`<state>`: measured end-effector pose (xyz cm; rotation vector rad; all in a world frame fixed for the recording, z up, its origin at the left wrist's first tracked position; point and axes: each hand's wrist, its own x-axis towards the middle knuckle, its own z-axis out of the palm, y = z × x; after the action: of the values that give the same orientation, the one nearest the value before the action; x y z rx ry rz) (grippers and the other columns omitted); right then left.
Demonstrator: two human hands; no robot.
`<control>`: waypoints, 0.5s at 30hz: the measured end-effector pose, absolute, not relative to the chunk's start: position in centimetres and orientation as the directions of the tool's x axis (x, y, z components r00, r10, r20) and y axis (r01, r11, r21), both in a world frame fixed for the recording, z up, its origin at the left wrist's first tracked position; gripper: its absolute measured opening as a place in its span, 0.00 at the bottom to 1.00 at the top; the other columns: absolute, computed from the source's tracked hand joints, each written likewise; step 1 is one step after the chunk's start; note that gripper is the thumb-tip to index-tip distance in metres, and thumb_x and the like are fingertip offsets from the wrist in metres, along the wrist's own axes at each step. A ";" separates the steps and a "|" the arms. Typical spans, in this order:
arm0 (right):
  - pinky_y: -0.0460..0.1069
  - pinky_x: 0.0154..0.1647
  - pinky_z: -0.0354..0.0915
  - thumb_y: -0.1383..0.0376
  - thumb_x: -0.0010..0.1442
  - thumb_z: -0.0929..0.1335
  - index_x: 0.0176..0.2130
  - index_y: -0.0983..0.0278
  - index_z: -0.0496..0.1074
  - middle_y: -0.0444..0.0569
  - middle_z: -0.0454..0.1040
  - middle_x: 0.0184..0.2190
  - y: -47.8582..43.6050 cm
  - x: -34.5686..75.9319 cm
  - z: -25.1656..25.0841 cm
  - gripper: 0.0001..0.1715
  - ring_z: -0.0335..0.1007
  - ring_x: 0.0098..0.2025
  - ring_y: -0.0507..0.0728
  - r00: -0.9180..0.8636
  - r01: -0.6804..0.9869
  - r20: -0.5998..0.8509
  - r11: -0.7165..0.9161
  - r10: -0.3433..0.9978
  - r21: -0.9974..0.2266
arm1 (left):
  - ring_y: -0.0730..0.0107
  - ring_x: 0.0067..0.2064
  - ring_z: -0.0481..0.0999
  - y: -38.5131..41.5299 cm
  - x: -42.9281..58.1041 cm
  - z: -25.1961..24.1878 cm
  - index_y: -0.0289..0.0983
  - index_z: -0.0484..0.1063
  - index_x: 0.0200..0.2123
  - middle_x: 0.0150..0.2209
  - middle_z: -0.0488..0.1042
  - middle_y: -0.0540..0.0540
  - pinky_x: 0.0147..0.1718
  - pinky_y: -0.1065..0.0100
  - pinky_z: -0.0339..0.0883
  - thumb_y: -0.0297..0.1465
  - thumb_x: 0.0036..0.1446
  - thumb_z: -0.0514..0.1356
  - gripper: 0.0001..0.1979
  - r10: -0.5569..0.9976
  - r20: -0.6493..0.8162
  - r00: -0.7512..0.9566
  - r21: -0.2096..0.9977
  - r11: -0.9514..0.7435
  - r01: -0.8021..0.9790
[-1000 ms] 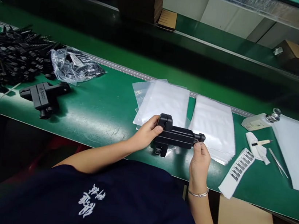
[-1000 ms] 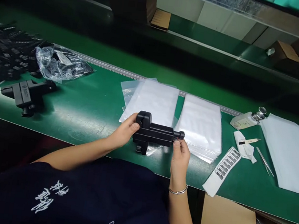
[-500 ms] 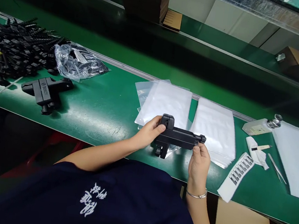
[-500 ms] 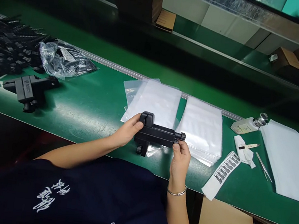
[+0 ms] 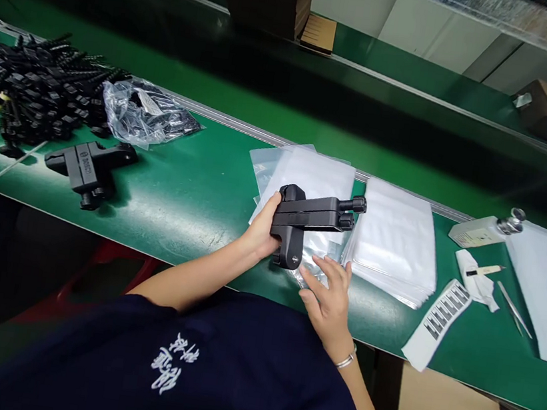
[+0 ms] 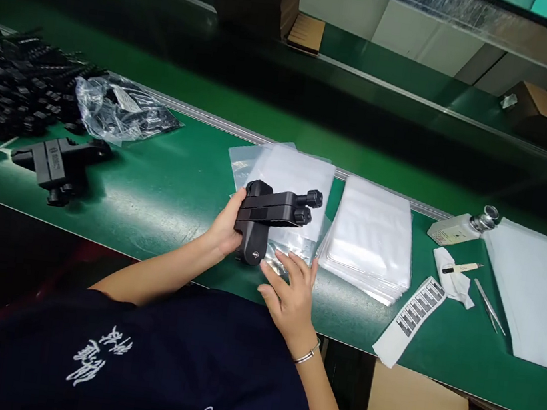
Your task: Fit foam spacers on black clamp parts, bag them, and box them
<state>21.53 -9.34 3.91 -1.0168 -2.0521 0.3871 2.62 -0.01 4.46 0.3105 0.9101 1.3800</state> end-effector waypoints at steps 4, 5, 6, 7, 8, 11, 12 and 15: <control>0.71 0.65 0.49 0.52 0.68 0.63 0.60 0.51 0.68 0.52 0.71 0.56 -9.0 21.5 4.5 0.22 0.65 0.59 0.66 -0.210 0.451 0.501 0.538 0.839 -0.712 | 0.64 0.36 0.79 -0.8 2.9 4.5 0.35 0.74 0.40 0.32 0.79 0.46 0.37 0.66 0.73 0.52 0.55 0.61 0.25 0.920 -0.392 -0.027 0.676 0.268 -0.687; 0.69 0.63 0.56 0.49 0.67 0.64 0.63 0.53 0.63 0.55 0.69 0.57 -8.7 21.6 4.6 0.28 0.66 0.59 0.66 -0.121 0.355 0.439 0.452 0.890 -0.818 | 0.63 0.37 0.79 -1.2 3.2 4.6 0.35 0.74 0.40 0.32 0.79 0.46 0.37 0.66 0.73 0.53 0.54 0.61 0.25 0.919 -0.394 -0.031 0.691 0.274 -0.669; 0.67 0.59 0.63 0.47 0.65 0.65 0.65 0.54 0.59 0.57 0.68 0.57 -8.4 21.7 4.7 0.34 0.67 0.57 0.66 -0.040 0.223 0.349 0.349 0.936 -0.910 | 0.62 0.39 0.79 -1.6 3.4 4.8 0.35 0.74 0.40 0.33 0.79 0.46 0.38 0.65 0.73 0.53 0.53 0.62 0.26 0.926 -0.376 -0.032 0.720 0.271 -0.640; 0.64 0.55 0.68 0.46 0.63 0.67 0.65 0.56 0.57 0.57 0.69 0.56 -8.0 21.8 4.7 0.38 0.70 0.55 0.65 0.021 0.076 0.242 0.240 0.970 -0.968 | 0.60 0.42 0.78 -2.0 3.6 5.0 0.35 0.74 0.41 0.36 0.79 0.45 0.41 0.65 0.72 0.54 0.52 0.63 0.28 0.942 -0.335 -0.020 0.759 0.257 -0.599; 0.61 0.50 0.72 0.47 0.61 0.68 0.64 0.56 0.58 0.56 0.71 0.53 -7.7 21.9 4.6 0.38 0.72 0.52 0.63 0.061 -0.064 0.138 0.142 0.989 -0.988 | 0.58 0.46 0.77 -2.4 3.8 5.3 0.35 0.73 0.44 0.40 0.79 0.43 0.44 0.64 0.71 0.54 0.51 0.64 0.29 0.963 -0.269 0.017 0.803 0.234 -0.549; 0.55 0.43 0.75 0.49 0.58 0.71 0.52 0.57 0.69 0.49 0.76 0.44 -6.8 22.2 4.0 0.26 0.75 0.44 0.59 0.119 -0.351 -0.117 -0.068 0.986 -0.934 | 0.53 0.59 0.69 -3.4 4.1 6.6 0.37 0.67 0.58 0.55 0.73 0.39 0.54 0.60 0.65 0.48 0.53 0.65 0.33 0.963 -0.014 0.270 0.901 0.129 -0.413; 0.55 0.43 0.75 0.49 0.57 0.71 0.48 0.57 0.70 0.48 0.77 0.43 -6.6 22.3 3.7 0.23 0.75 0.44 0.59 0.123 -0.414 -0.181 -0.116 0.976 -0.903 | 0.52 0.62 0.66 -3.6 4.0 7.0 0.39 0.63 0.62 0.59 0.69 0.39 0.56 0.60 0.64 0.44 0.54 0.65 0.35 0.928 0.045 0.369 0.921 0.104 -0.376; 0.58 0.44 0.74 0.43 0.58 0.67 0.45 0.58 0.72 0.48 0.78 0.43 -6.3 22.2 2.7 0.26 0.76 0.46 0.62 0.053 -0.482 -0.305 -0.244 0.951 -0.842 | 0.52 0.62 0.64 -3.8 3.9 8.2 0.44 0.53 0.67 0.64 0.63 0.40 0.51 0.60 0.65 0.32 0.51 0.65 0.42 0.839 0.091 0.536 0.981 0.018 -0.195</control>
<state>22.18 -6.33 2.69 -1.0871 -0.5989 1.5074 3.86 -3.85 8.18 1.3136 0.6293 0.8914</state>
